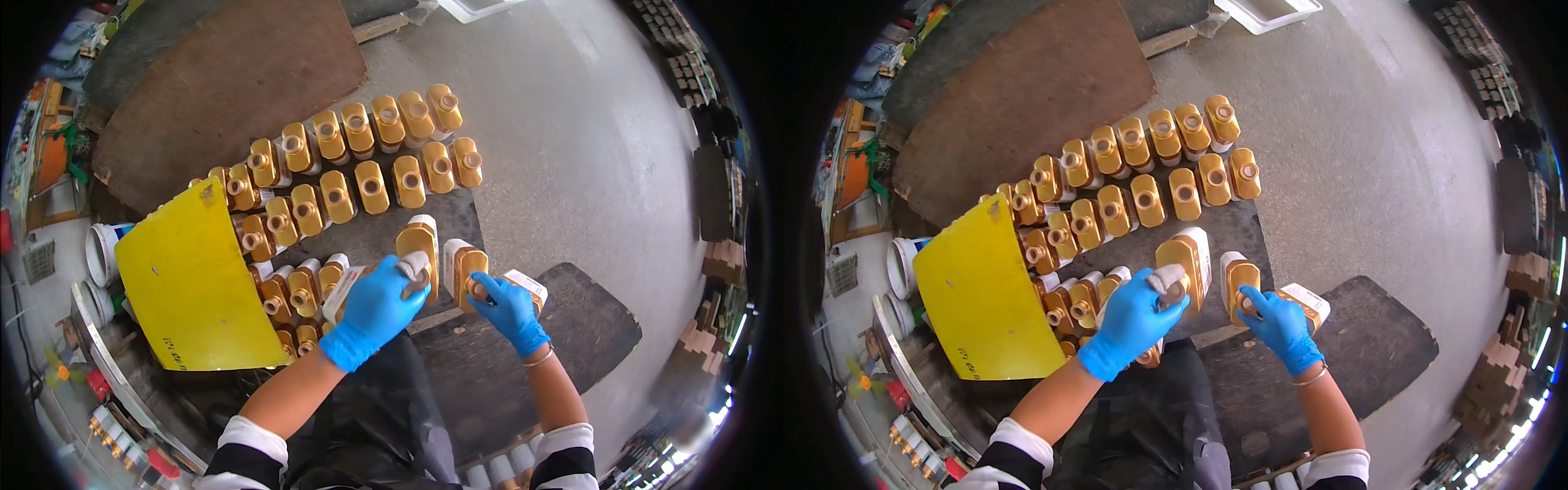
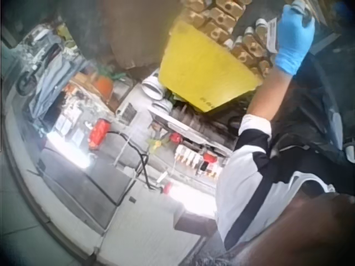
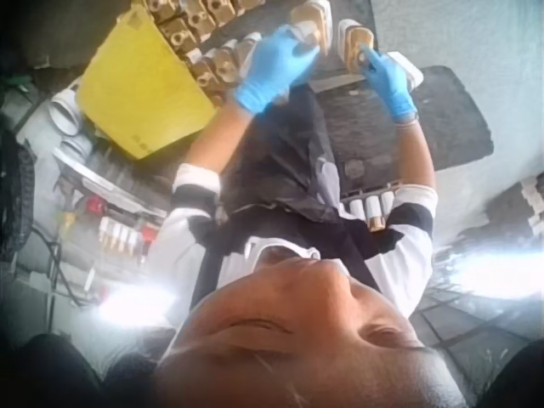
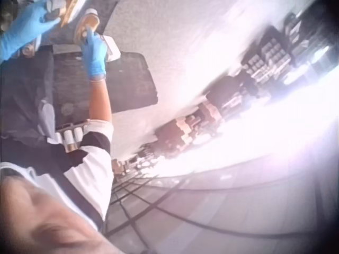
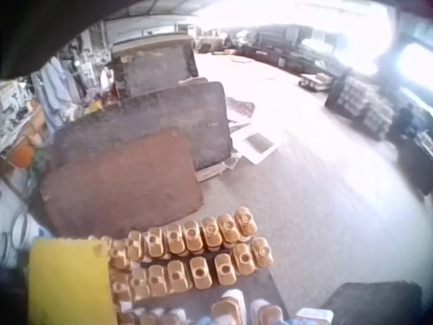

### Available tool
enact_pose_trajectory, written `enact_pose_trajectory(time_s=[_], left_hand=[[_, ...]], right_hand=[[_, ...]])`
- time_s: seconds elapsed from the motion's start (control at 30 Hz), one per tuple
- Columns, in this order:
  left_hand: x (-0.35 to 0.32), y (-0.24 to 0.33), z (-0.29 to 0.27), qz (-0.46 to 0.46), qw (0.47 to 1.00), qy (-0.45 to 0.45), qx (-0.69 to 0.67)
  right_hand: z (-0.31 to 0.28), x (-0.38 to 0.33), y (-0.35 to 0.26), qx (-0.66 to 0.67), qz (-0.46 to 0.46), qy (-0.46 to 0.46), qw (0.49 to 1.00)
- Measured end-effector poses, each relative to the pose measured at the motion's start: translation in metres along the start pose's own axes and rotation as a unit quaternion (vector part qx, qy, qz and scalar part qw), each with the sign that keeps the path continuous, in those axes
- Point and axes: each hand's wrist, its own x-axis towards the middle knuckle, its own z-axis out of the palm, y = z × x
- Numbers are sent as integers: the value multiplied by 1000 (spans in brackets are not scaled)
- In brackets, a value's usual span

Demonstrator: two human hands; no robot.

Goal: The person arranges numerous small, gold-colored containers on a dark work surface. They pick up the containers from a yellow tray and place them in neat rows on the table, occasionally moving the tray or adjusting the position of the containers to maintain alignment.

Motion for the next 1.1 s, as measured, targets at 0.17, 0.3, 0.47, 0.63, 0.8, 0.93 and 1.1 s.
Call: enact_pose_trajectory(time_s=[0.17,0.3,0.47,0.63,0.8,0.93,1.1], left_hand=[[18,-56,77,-27,999,23,-1],[28,-90,111,-134,991,7,-6],[24,-120,135,-126,992,22,17],[16,-134,142,-131,991,6,1],[21,-122,125,-123,992,-8,-26],[1,-153,124,-95,983,102,-118],[-19,-171,126,-65,981,147,-106]], right_hand=[[25,35,53,4,-16,-5,1000],[43,64,79,-19,-28,-32,999],[57,95,86,-53,-40,-85,994],[66,115,76,-35,-54,-57,996],[76,123,80,-41,-43,-70,996],[74,128,81,-22,-54,-63,996],[69,118,80,101,0,41,994]])
